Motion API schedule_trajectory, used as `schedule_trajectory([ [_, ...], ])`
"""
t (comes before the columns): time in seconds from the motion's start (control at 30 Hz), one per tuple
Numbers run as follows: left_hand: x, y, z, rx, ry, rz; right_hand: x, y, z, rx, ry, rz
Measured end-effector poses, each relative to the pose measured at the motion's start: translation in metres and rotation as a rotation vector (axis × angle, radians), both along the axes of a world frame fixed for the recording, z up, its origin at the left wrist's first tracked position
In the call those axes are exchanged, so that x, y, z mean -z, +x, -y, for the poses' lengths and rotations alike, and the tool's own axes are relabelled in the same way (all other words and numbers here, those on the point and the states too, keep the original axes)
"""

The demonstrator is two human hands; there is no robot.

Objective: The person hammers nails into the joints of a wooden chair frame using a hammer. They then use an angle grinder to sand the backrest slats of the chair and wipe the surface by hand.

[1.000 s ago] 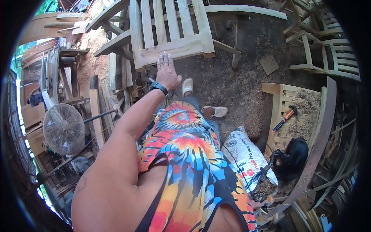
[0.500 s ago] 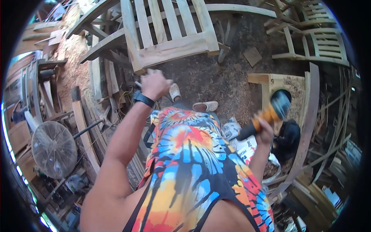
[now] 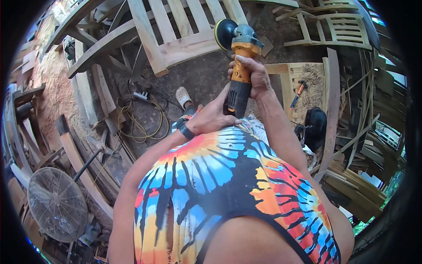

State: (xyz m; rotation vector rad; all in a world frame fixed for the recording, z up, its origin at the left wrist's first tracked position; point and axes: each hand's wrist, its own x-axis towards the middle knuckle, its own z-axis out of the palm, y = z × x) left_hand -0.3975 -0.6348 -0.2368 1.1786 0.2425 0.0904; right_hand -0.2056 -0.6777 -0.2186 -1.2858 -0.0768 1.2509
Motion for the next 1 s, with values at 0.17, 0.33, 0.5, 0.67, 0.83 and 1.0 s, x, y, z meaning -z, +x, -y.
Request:
schedule_trajectory([
  [0.17, 0.020, -0.014, -0.007, -0.005, -0.235, 0.024, 0.009, -0.004, -0.009, 0.038, -0.031, -0.111],
  [0.33, 0.025, -0.014, -0.009, -0.040, -0.353, -0.090, 0.012, -0.003, -0.020, 0.044, -0.030, -0.163],
  [0.5, 0.044, 0.005, -0.008, -0.085, -0.143, -0.042, 0.011, -0.003, -0.035, -0.121, -0.124, 0.233],
  [0.67, 0.045, 0.020, -0.044, -0.359, -0.863, 0.030, 0.011, -0.004, -0.048, -0.178, -0.194, 0.307],
  [0.83, 0.003, 0.059, -0.059, -0.440, -0.707, -0.195, 0.023, 0.002, -0.053, -0.212, -0.207, 0.306],
  [1.0, 0.009, 0.068, -0.048, -0.591, -0.493, -0.342, 0.038, -0.007, -0.031, -0.435, -0.242, 0.436],
])
